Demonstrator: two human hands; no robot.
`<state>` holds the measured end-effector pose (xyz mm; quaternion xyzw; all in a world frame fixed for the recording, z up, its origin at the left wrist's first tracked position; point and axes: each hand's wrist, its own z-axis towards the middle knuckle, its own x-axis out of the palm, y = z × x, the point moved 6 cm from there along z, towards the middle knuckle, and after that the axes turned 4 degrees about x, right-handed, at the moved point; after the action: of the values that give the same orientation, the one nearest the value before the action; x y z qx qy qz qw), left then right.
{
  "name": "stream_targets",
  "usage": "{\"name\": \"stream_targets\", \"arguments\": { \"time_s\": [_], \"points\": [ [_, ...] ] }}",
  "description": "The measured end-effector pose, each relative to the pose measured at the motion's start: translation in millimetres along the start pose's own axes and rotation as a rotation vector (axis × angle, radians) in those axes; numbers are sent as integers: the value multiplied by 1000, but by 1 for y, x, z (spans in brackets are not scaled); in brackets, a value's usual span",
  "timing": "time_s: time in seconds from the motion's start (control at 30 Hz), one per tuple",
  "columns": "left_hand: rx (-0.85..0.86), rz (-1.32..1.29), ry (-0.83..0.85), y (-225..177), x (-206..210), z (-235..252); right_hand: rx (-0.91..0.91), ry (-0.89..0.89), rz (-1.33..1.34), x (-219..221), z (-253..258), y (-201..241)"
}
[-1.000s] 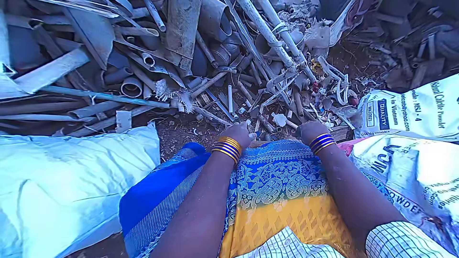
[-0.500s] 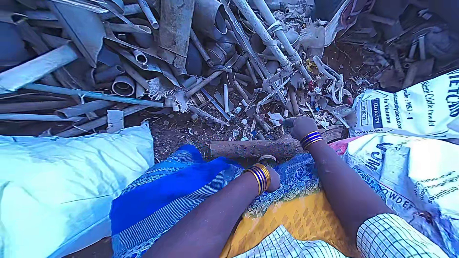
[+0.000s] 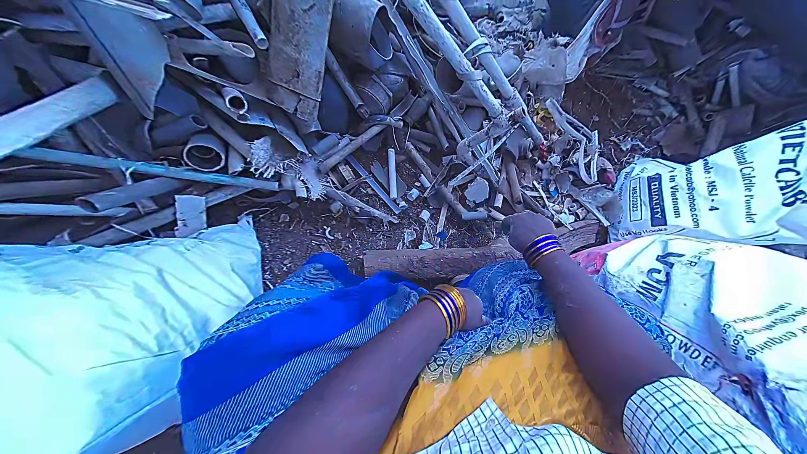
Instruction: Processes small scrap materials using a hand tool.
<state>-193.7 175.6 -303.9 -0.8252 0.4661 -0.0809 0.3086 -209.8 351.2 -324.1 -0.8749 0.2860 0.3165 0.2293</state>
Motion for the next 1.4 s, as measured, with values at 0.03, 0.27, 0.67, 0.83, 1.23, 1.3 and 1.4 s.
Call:
{"name": "stream_targets", "arguments": {
  "time_s": [0.03,0.27,0.67,0.83,1.23,1.3,1.4],
  "points": [
    [2,-1,-4,0,0,0,-5,-8,19,-3,0,-2],
    [-48,-69,-92,11,-7,-3,-34,-16,157,-6,13,-25],
    [-129,-160,-211,29,-25,-8,62,-46,280,15,33,-25],
    [-125,-159,-203,28,-27,-10,-64,85,263,14,33,-26],
    [-127,-148,-185,28,-23,-7,-374,227,755,42,30,6],
    [-125,-145,-167,28,-23,-6,-422,349,609,57,30,21],
    [-124,-173,-158,31,-25,-4,-450,355,238,62,54,34]
  ]
}}
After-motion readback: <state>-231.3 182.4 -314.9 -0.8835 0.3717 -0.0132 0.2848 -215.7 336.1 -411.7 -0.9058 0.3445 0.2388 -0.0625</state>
